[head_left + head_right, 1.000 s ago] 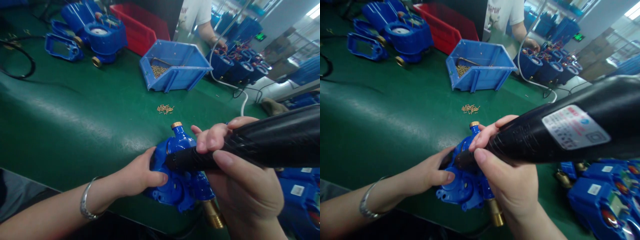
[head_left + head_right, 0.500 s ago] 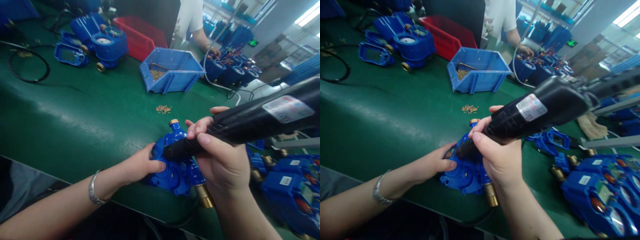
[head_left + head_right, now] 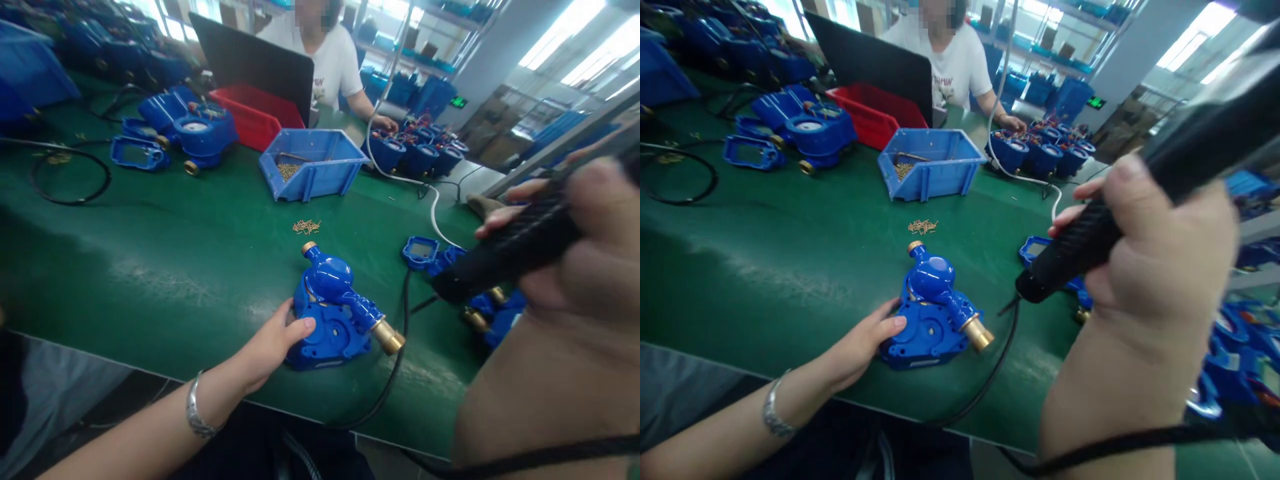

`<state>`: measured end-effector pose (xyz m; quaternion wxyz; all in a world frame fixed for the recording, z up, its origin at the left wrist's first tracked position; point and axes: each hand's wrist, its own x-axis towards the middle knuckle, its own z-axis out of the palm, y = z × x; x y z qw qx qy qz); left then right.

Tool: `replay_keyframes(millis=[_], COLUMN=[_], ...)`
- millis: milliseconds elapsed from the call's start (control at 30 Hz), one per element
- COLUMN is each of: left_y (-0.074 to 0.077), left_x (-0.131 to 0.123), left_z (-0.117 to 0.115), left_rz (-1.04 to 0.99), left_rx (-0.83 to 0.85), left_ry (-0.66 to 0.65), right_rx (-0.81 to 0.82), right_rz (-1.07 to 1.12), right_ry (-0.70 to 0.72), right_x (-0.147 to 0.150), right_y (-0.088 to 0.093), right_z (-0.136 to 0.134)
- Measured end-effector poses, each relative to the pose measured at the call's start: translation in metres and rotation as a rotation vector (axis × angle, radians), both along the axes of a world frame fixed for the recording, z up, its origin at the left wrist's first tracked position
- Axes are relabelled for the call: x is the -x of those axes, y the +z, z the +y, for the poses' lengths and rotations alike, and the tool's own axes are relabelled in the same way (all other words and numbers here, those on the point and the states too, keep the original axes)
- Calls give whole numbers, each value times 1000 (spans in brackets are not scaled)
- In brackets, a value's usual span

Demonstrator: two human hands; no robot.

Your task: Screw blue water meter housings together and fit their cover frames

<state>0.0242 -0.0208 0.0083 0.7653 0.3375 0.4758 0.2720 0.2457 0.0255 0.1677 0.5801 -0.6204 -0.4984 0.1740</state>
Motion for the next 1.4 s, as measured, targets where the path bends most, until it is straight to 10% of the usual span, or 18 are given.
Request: replay_keyframes(millis=[100, 300, 400, 567, 767, 1033, 1400], left_y=[1, 28, 51, 62, 52, 63, 43], left_x=[2, 0, -22, -64, -72, -43, 17], left_z=[2, 24, 37, 50, 51, 55, 54], left_rz=[287, 714, 632, 537, 523, 402, -250], left_rx=[-201, -1010, -1355, -1625, -1656, -1392, -866], left_ry=[-71, -71, -300, -754, -925, -895, -302], right_rx=[479, 911, 966, 899, 877, 435, 320], right_rz=[-362, -635, -728, -790, -290, 286, 695], right_ry=[-143, -174, -215, -92, 614, 571, 313], right_x=[-36, -69, -65, -46, -2, 49, 60], right_y=[-42, -136, -142, -105, -116, -176, -158], right_z=[13, 10, 0, -40, -106, -94, -81])
